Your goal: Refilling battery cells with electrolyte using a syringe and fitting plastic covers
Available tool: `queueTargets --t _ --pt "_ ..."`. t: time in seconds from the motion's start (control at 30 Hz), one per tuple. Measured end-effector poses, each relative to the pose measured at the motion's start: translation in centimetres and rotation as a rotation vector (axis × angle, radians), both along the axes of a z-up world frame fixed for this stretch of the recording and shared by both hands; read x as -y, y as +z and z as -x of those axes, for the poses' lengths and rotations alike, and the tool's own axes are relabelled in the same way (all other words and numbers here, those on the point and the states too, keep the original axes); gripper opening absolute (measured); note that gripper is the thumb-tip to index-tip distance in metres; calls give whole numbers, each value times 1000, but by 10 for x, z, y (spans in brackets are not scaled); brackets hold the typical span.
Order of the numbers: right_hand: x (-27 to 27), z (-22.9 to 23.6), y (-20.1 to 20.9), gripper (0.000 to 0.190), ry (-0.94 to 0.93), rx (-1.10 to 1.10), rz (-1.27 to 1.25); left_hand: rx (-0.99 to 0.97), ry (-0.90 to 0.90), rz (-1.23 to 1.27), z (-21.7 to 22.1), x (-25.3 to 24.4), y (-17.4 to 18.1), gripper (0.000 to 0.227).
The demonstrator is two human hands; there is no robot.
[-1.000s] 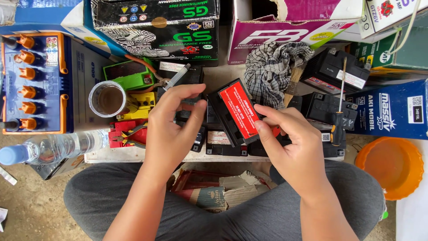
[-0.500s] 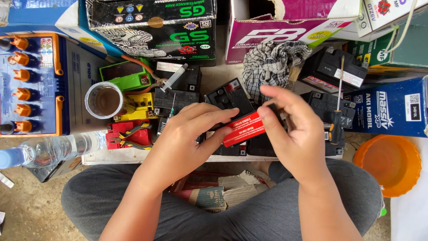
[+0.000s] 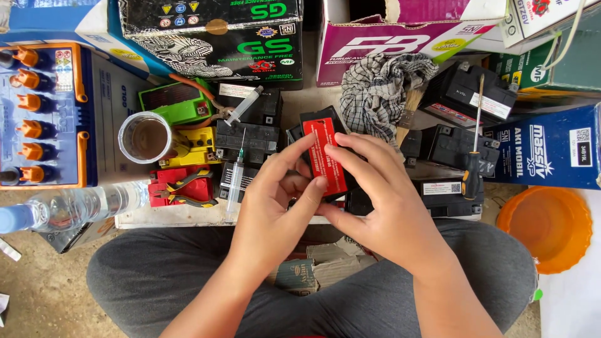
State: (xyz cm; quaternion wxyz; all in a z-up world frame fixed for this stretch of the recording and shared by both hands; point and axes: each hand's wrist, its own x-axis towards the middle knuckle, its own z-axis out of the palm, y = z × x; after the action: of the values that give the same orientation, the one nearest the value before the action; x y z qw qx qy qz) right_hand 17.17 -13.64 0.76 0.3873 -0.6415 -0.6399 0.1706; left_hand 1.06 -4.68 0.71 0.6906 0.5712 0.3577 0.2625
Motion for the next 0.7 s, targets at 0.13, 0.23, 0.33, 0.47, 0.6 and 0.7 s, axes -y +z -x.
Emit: queueTargets --t 0.13,0.23,0.33,0.47,0.6,0.7 --pt "2 -4 1 59 23 36 -9 -215 -9 -313 1 4 3 48" --pt "2 -3 3 55 42 39 -12 -290 -14 -466 3 5 4 47" --pt "1 -2 4 54 44 35 4 -316 -21 -558 5 6 4 48" --pt "0 -1 6 52 55 61 28 -355 -37 -626 4 7 0 45" --pt "2 -2 5 58 65 106 43 -326 -29 -669 6 4 -4 44" --pt "1 -1 8 52 57 72 48 -376 -19 -655 6 -1 -5 43"
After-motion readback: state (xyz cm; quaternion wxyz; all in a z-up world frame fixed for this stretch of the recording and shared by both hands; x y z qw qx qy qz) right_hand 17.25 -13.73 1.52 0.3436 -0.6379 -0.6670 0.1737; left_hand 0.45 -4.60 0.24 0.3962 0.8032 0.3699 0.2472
